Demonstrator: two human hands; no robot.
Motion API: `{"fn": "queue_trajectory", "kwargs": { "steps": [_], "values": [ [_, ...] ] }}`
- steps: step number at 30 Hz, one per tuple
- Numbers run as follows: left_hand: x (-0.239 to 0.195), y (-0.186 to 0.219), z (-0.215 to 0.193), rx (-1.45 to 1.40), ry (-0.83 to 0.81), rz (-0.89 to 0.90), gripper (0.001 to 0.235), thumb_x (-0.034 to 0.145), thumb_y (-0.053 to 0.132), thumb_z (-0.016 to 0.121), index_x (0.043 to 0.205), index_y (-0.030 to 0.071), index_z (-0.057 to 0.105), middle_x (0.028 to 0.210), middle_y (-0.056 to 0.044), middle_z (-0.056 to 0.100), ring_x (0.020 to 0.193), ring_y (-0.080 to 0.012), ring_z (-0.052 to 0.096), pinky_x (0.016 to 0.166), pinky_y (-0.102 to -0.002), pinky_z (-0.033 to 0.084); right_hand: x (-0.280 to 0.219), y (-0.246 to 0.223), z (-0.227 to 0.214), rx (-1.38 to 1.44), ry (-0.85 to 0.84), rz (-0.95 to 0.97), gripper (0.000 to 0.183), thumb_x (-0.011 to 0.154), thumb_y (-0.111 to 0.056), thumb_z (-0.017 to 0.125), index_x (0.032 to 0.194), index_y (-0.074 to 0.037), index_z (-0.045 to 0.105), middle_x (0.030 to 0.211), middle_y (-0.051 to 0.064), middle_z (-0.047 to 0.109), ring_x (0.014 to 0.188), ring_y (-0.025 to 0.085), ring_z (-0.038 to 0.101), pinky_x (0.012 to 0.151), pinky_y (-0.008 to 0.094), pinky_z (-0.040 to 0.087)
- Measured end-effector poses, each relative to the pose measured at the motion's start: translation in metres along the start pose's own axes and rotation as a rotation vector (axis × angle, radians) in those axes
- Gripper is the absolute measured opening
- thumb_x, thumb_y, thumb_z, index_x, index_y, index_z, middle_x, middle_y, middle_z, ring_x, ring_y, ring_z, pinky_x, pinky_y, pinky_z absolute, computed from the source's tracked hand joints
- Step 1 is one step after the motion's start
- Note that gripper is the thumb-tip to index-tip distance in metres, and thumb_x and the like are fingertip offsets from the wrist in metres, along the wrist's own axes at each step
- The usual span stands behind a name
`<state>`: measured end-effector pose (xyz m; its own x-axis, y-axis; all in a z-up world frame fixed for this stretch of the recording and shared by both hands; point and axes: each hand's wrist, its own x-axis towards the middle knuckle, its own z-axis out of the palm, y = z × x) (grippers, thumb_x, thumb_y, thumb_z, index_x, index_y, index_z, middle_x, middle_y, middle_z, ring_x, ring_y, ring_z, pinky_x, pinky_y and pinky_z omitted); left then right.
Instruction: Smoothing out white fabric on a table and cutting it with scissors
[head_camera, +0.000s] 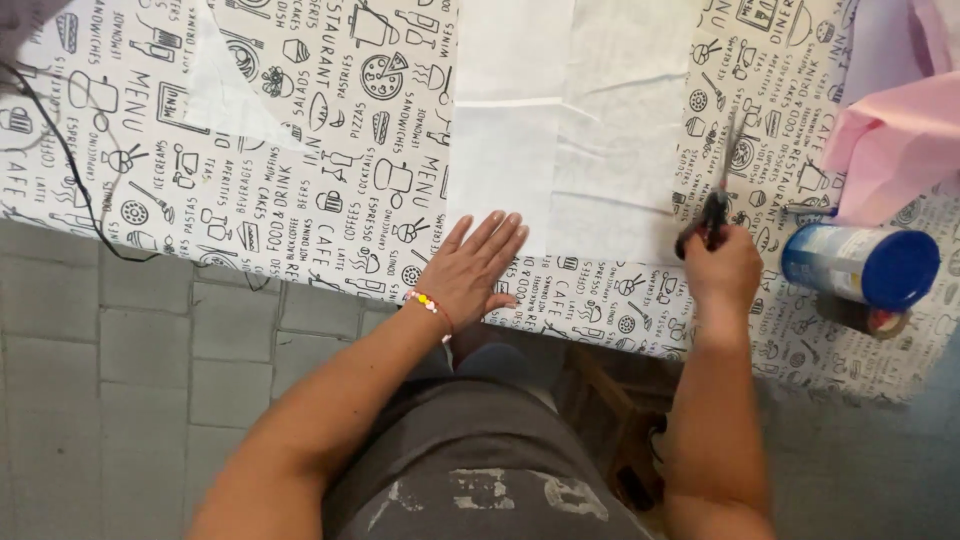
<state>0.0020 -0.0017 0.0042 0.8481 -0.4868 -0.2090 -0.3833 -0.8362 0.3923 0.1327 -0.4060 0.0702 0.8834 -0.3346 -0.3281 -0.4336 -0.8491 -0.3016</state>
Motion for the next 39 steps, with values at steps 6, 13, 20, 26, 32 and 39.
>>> {"fn": "queue_trajectory", "kwargs": {
  "steps": [6, 13, 20, 26, 32, 39],
  "values": [
    [0.02, -0.01, 0.023, -0.096, 0.162, -0.01, 0.074, 0.119, 0.048, 0.07, 0.185, 0.02, 0.049, 0.192, -0.013, 0.048, 0.18, -0.0364, 0.038, 0.148, -0.059, 0.024, 0.0, 0.09, -0.005, -0.319, 0.155, 0.041, 0.059, 0.108, -0.046, 0.092, 0.137, 0.004, 0.082, 0.12, 0.031, 0.084, 0.12, 0.056, 0.082, 0.099, 0.065, 0.066],
    [0.041, -0.026, 0.039, 0.056, 0.382, 0.137, 0.026, 0.114, 0.031, 0.082, 0.137, 0.02, 0.075, 0.139, -0.009, 0.074, 0.144, -0.033, 0.07, 0.118, -0.052, 0.056, -0.018, 0.056, -0.018, -0.309, 0.223, 0.072, 0.055, 0.108, -0.035, 0.096, 0.139, 0.008, 0.081, 0.121, 0.034, 0.085, 0.121, 0.059, 0.081, 0.102, 0.068, 0.065],
    [0.051, -0.035, 0.023, 0.167, 0.503, 0.284, 0.026, 0.109, 0.03, 0.087, 0.128, 0.016, 0.076, 0.114, -0.01, 0.072, 0.112, -0.0312, 0.076, 0.101, -0.046, 0.063, -0.005, 0.085, -0.005, -0.308, 0.332, 0.017, 0.048, 0.106, -0.028, 0.1, 0.134, 0.008, 0.085, 0.117, 0.032, 0.084, 0.118, 0.057, 0.082, 0.102, 0.064, 0.064],
    [0.056, -0.033, 0.008, 0.19, 0.497, 0.298, 0.018, 0.113, 0.029, 0.082, 0.12, 0.015, 0.075, 0.108, -0.01, 0.071, 0.109, -0.0319, 0.073, 0.094, -0.047, 0.062, -0.01, 0.09, 0.009, -0.317, 0.512, -0.254, 0.055, 0.102, -0.018, 0.103, 0.148, 0.007, 0.084, 0.136, 0.026, 0.076, 0.13, 0.049, 0.074, 0.11, 0.059, 0.061],
    [0.067, -0.04, 0.012, 0.207, 0.307, 0.21, 0.025, 0.112, 0.03, 0.084, 0.13, 0.017, 0.073, 0.116, -0.011, 0.072, 0.113, -0.0312, 0.074, 0.101, -0.047, 0.062, -0.052, -0.001, 0.051, -0.123, 0.223, -0.88, 0.053, 0.095, -0.015, 0.1, 0.145, -0.007, 0.087, 0.143, 0.022, 0.079, 0.139, 0.047, 0.074, 0.12, 0.058, 0.06],
    [0.068, -0.033, -0.017, 0.162, 0.183, 0.154, 0.034, 0.11, 0.028, 0.087, 0.137, 0.016, 0.071, 0.122, -0.011, 0.074, 0.116, -0.03, 0.077, 0.107, -0.044, 0.064, -0.047, 0.025, 0.104, -0.171, 0.22, -0.821, 0.005, 0.119, -0.02, 0.083, 0.118, -0.017, 0.088, 0.109, 0.005, 0.078, 0.109, 0.024, 0.08, 0.103, 0.038, 0.066]
  ]
}}
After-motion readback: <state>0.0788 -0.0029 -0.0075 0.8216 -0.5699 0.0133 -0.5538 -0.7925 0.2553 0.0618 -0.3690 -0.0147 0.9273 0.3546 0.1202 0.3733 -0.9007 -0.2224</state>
